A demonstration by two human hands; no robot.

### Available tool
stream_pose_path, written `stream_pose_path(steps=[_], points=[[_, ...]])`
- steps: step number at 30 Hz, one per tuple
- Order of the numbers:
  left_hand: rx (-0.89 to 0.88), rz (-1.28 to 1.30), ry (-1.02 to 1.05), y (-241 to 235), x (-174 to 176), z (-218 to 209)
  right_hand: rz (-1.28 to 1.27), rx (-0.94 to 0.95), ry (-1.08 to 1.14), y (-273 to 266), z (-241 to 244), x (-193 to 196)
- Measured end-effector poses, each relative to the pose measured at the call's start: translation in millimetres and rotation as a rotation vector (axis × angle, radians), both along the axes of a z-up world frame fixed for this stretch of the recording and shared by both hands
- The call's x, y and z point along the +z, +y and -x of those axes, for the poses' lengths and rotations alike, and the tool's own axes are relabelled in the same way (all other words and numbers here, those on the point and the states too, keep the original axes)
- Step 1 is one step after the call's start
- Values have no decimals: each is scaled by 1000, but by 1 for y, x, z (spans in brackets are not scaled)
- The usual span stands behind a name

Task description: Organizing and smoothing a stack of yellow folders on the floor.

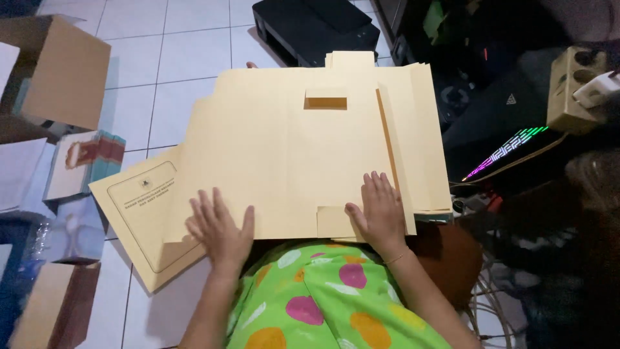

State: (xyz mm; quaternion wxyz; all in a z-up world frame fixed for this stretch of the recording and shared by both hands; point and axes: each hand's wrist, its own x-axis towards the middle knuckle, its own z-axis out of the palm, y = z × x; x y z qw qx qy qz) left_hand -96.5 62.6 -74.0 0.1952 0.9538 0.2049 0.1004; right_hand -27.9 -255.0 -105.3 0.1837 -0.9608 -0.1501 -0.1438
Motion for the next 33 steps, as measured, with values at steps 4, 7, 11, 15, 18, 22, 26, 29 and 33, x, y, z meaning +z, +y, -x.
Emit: stream_pose_path(steps=[4,7,11,15,18,22,26,29,33], points=[[359,60,-73,113,-65,33,158,-169,-330,10,19,19],[447,599,-42,149,-81,51,2,-239,-77,9,18,29],[391,1059,-500,132,-41,52,-24,-189,163,6,5,34],[245,1131,-808,112,22,43,14,-121,306,20,-2,58],[-6,1022,-836,76,90,41,33,-50,408,41,-8,82],[-456,986,-761,25,123,16,144,0,412,57,-8,92],[-889,829,-698,-21,123,-7,-354,-50,531,46,0,105],[-1061,760,-602,-46,115,-26,-786,-34,648,27,-8,108],[-995,282,-194,-59,80,-62,-1415,-45,772,-8,-31,88]])
